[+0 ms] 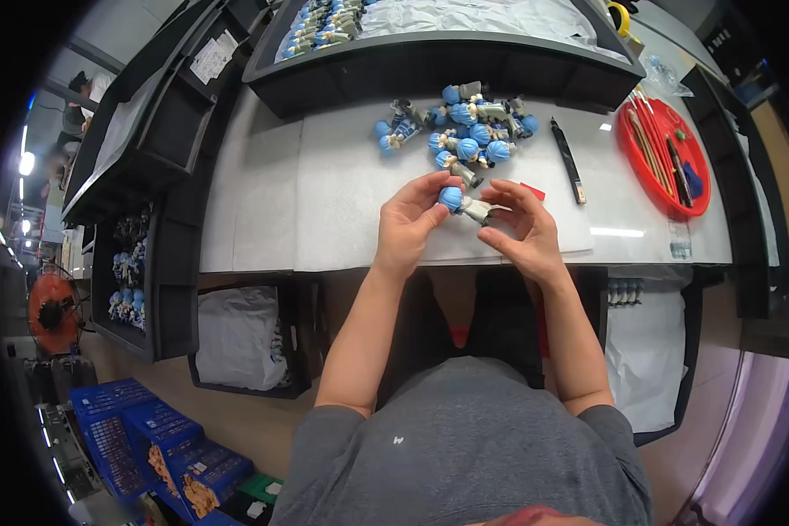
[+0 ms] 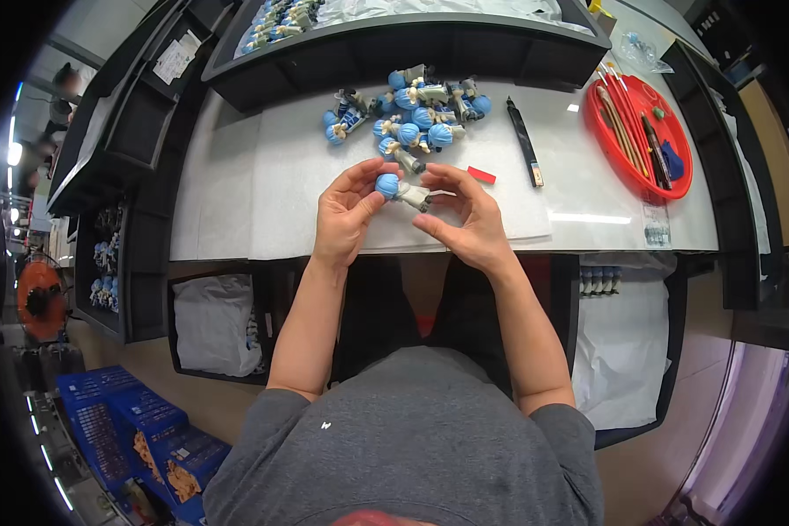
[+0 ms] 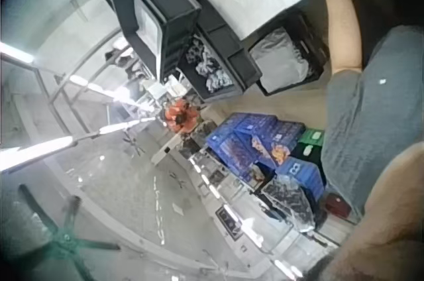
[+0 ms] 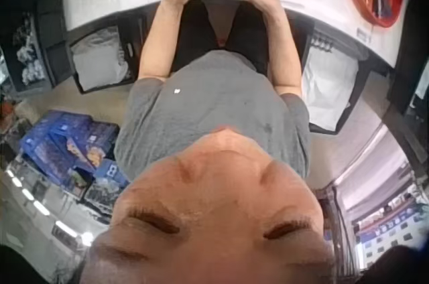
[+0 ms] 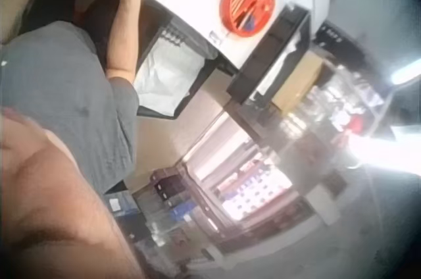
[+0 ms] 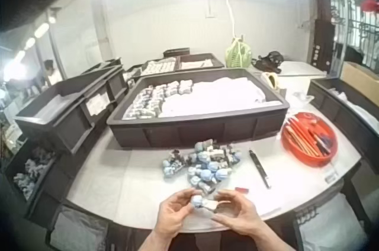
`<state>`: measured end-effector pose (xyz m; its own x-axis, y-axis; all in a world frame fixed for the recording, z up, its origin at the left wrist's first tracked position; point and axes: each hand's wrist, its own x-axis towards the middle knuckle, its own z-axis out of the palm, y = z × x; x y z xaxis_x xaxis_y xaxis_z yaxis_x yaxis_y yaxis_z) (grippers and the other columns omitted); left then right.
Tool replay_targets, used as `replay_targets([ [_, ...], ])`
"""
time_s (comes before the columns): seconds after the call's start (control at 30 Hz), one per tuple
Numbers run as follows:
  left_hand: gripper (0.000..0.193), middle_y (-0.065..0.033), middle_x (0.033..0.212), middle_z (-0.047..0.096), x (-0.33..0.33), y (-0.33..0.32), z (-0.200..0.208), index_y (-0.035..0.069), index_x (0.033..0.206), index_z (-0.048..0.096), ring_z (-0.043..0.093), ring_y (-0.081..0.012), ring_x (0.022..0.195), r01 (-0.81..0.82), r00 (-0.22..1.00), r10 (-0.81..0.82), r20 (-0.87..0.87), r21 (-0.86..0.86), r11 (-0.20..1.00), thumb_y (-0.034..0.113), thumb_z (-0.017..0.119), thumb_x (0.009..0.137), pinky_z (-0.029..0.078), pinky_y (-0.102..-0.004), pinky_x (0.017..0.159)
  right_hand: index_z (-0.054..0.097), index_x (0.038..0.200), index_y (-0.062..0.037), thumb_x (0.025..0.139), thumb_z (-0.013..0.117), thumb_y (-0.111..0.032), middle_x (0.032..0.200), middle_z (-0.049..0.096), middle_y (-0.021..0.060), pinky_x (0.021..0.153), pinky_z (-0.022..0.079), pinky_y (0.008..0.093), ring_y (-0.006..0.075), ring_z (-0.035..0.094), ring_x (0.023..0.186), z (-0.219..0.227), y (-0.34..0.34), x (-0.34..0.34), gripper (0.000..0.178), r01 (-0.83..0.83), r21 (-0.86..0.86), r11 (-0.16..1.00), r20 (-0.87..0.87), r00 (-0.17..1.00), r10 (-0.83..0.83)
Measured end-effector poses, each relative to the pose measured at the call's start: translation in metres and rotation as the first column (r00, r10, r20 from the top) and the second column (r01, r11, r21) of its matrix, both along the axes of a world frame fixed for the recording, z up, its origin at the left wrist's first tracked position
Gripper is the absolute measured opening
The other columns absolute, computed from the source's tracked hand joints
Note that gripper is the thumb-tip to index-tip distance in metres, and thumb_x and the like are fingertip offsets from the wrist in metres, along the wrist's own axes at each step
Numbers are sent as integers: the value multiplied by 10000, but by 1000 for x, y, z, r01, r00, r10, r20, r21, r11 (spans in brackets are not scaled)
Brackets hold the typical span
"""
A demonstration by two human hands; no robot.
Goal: Sort and organize small toy figures into shipping trays.
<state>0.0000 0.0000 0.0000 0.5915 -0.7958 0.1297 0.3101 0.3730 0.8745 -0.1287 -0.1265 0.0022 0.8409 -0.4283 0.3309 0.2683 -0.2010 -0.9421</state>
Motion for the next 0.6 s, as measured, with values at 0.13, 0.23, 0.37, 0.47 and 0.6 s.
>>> replay_targets([
  [0.13,372,-143,1095,546,-2,-2,1,-24,1125,489,511,-210,1048,39,999,-38,21,-37,999,-118,486,766,401,-303,905,462,1157,-19,804,604,-122,962,576,107,755,456,253,139,557,884,5,3,-4,394,28,189,982,-94,996,-10],
  [0.23,376,-147,1088,549,0,-2,-1,-36,1112,497,496,-219,1074,69,991,-73,110,33,997,-125,481,747,383,-316,925,505,1105,-11,820,564,-74,862,598,72,658,468,225,90,566,739,-1,1,-2,298,62,90,994,-83,995,-55],
  [0.37,394,-158,1192,485,-2,-3,2,-27,1157,468,476,-245,1101,13,995,-15,102,22,1000,-84,505,769,396,-351,902,507,1102,-5,785,574,11,971,566,79,702,474,231,133,562,853,4,-7,-14,324,3,345,938,71,997,-29],
  [0.47,370,-148,1162,511,-1,0,-6,-21,1142,483,487,-230,1080,16,992,-25,123,74,997,-57,529,776,405,-340,890,510,1069,15,779,561,48,946,547,79,734,474,231,130,547,868,15,-22,-55,297,237,379,895,137,942,-308],
  [0.6,349,-150,1139,524,-5,-3,-1,-22,1125,495,512,-221,1035,13,993,-24,118,96,995,-37,549,781,418,-322,875,534,1024,-2,786,547,60,939,578,68,691,479,239,122,567,782,-7,-79,-139,246,672,390,629,278,565,-777],
])
